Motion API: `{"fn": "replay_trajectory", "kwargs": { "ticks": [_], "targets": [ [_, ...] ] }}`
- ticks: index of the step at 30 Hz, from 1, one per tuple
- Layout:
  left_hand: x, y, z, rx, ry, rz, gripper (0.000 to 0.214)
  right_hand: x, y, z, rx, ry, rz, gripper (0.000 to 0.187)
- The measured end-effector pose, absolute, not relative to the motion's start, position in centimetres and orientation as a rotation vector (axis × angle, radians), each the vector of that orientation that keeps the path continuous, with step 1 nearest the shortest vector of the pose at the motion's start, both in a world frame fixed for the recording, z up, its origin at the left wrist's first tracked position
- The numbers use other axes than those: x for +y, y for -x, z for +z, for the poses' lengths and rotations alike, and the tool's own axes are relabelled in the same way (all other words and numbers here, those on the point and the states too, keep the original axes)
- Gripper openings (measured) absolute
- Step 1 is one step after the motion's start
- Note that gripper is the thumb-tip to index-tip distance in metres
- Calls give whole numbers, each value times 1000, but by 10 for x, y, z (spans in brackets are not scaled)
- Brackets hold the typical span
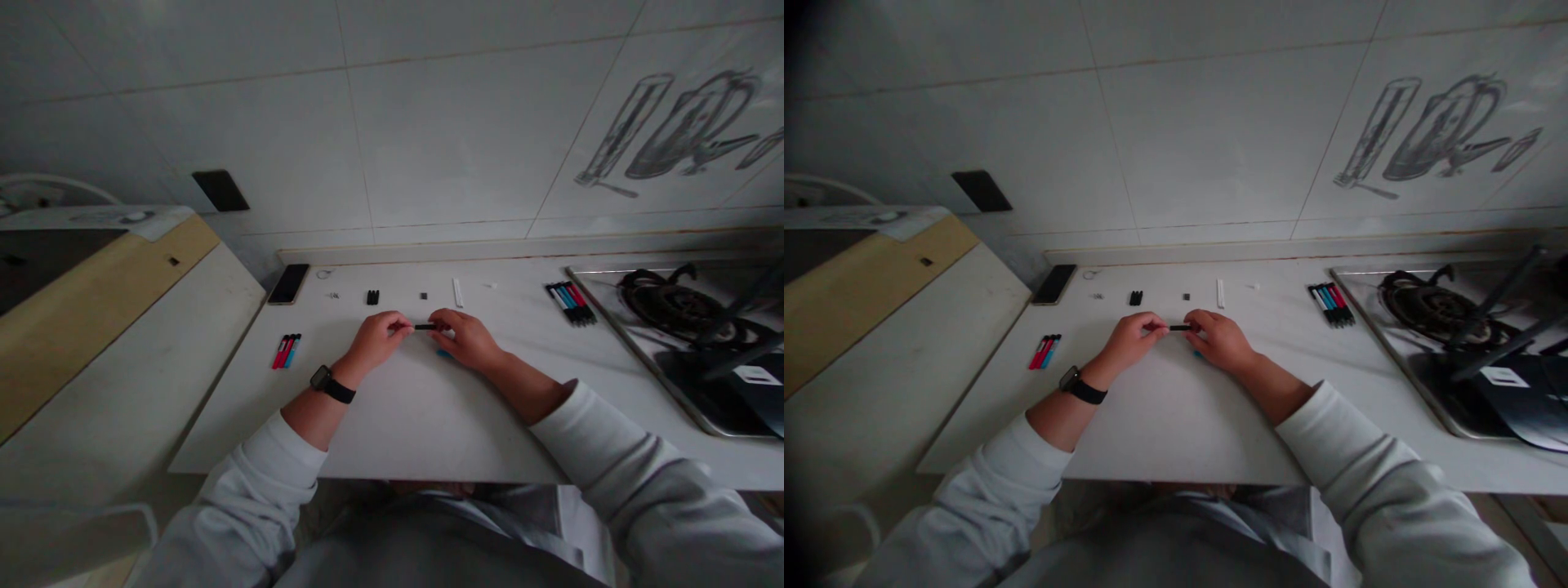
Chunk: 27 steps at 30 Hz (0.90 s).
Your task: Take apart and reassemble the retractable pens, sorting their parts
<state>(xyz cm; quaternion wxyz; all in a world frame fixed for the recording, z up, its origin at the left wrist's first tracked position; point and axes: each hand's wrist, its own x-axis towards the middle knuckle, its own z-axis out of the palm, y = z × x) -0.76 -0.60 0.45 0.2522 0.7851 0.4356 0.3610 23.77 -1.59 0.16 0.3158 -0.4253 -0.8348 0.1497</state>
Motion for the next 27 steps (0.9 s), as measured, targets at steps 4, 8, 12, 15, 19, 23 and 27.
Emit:
{"fn": "replay_trajectory", "kwargs": {
  "ticks": [4, 8, 12, 15, 19, 23, 27],
  "targets": [
    [-6, 8, 5, 1182, -2156, 964, 7, -16, -237, 4, -2234, 1089, 366, 18],
    [-6, 8, 7, 1171, -2187, 945, 7, -17, -237, 6, -2319, 1136, 306, 28],
    [-7, 8, 8, 1147, -2228, 941, 6, -17, -237, 7, -2368, 1226, 268, 38],
    [-8, 7, 8, 1128, -2263, 957, 4, -16, -237, 7, -2385, 1251, 243, 38],
    [-10, 4, 10, 1074, -2333, 973, 26, -15, -233, 7, -2450, 1198, 161, 36],
    [-10, 3, 12, 1072, -2403, 905, 5, -12, -227, 9, -2492, 1121, 144, 35],
    [-6, 6, 10, 1153, -2397, 923, 3, 8, -232, 12, -2352, 1097, 227, 36]
  ]
}}
